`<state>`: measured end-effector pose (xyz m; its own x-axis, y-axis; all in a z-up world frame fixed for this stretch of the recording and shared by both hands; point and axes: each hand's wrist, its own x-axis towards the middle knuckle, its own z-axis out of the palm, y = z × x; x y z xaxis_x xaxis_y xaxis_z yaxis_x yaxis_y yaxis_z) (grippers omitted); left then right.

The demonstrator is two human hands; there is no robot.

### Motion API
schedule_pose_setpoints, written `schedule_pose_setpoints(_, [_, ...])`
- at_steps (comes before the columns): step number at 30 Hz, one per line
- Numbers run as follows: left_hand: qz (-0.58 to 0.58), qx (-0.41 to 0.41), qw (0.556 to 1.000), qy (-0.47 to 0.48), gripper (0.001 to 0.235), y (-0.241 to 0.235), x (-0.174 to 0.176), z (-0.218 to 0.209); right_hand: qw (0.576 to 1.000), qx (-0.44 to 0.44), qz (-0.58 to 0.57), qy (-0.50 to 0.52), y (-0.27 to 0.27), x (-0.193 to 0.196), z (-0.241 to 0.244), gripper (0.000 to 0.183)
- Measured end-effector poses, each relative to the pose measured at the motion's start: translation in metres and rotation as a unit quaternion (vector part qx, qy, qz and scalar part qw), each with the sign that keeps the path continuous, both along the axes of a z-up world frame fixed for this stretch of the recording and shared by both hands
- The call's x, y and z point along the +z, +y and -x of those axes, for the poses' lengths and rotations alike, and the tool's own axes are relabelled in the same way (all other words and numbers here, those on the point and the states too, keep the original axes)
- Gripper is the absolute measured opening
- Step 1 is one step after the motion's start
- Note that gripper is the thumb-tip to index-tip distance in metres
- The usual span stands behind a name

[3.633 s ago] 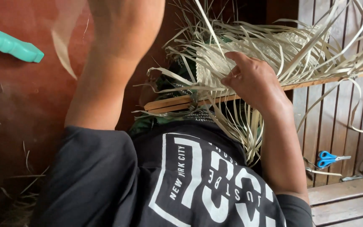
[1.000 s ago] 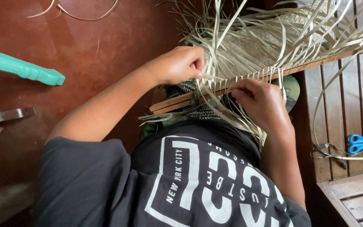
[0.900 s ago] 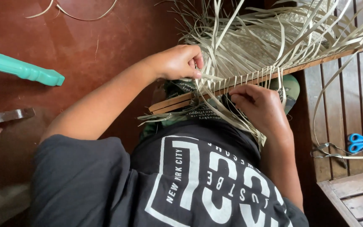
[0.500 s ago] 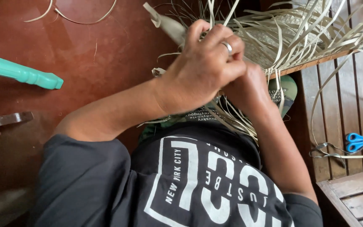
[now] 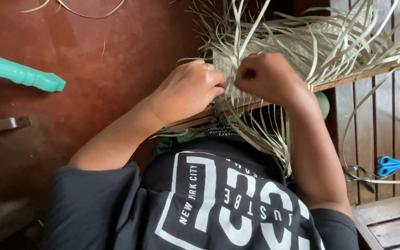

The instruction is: The person weaves a basket by hand, interlacing dried plant strips through a wooden frame. They repeatedly pull and tuck the strips to form a tight weave, occasionally adjusting the bundle of strips.

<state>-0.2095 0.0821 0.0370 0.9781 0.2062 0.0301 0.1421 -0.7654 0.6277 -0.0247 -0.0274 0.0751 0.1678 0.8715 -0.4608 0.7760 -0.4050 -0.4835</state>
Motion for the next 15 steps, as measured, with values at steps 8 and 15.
schedule_pose_setpoints(8, [0.240,-0.017,0.938,0.251,0.042,0.026,-0.034,-0.054,0.982,-0.183,-0.046,-0.011,-0.006,-0.018,-0.025,0.003])
schedule_pose_setpoints(15, [0.635,0.074,0.756,0.136,0.016,0.015,-0.081,-0.071,0.981,-0.195,0.021,0.013,0.002,-0.007,-0.018,0.014])
